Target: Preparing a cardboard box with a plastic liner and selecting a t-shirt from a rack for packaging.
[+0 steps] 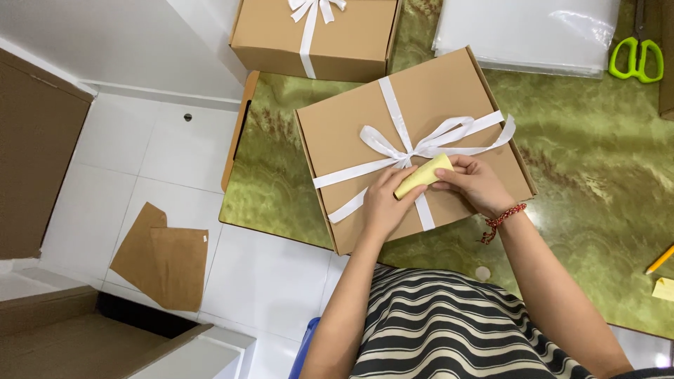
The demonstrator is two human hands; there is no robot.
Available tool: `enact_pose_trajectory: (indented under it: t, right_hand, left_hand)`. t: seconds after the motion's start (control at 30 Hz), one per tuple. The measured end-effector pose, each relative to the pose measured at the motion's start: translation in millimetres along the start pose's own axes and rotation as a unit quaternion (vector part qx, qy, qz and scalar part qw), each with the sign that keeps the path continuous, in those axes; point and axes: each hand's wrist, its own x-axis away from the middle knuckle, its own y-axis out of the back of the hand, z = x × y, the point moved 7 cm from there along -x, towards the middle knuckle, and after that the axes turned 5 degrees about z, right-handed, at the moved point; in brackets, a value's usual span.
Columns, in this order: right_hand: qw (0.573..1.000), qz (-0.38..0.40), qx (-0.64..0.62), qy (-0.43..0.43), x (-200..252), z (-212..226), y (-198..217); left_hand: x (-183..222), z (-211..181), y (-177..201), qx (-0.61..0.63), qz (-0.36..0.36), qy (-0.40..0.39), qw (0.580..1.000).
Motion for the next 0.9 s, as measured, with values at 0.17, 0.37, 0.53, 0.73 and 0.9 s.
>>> enact_pose_trajectory:
  t: [0.17,0.37,0.53,0.73,0.9]
  right_hand:
    - [1.000,-0.007,0.004,0.003,3.2,10.9,-9.2]
    - [1.000,-0.025,0.006,0.000,0.1,11.6,-14.2]
    - [0.999,-0.043,-0.001,-0.001,-9.7,-3.4,-2.5]
    - [0.999,-0.038,-0.004,-0.011,-6.6,0.3,-13.5]
    - [1.000,-0.023,0.007,-0.006,-4.5,1.6,-20.2]
  left_hand:
    - [-1.2,4.9,0.0,0.014,-0.004,-0.004,1.000]
    - [4.8,-25.7,15.5,0.003,-0.047,-0.060,0.997]
    - [5.6,-14.9,7.9,-0.030,-0.062,-0.079,0.994]
    - [4.3,-10.7,7.3,-0.022,-0.078,-0.086,0.993]
    - [1.5,2.9,0.6,-0.012,-0.063,-0.074,0.995]
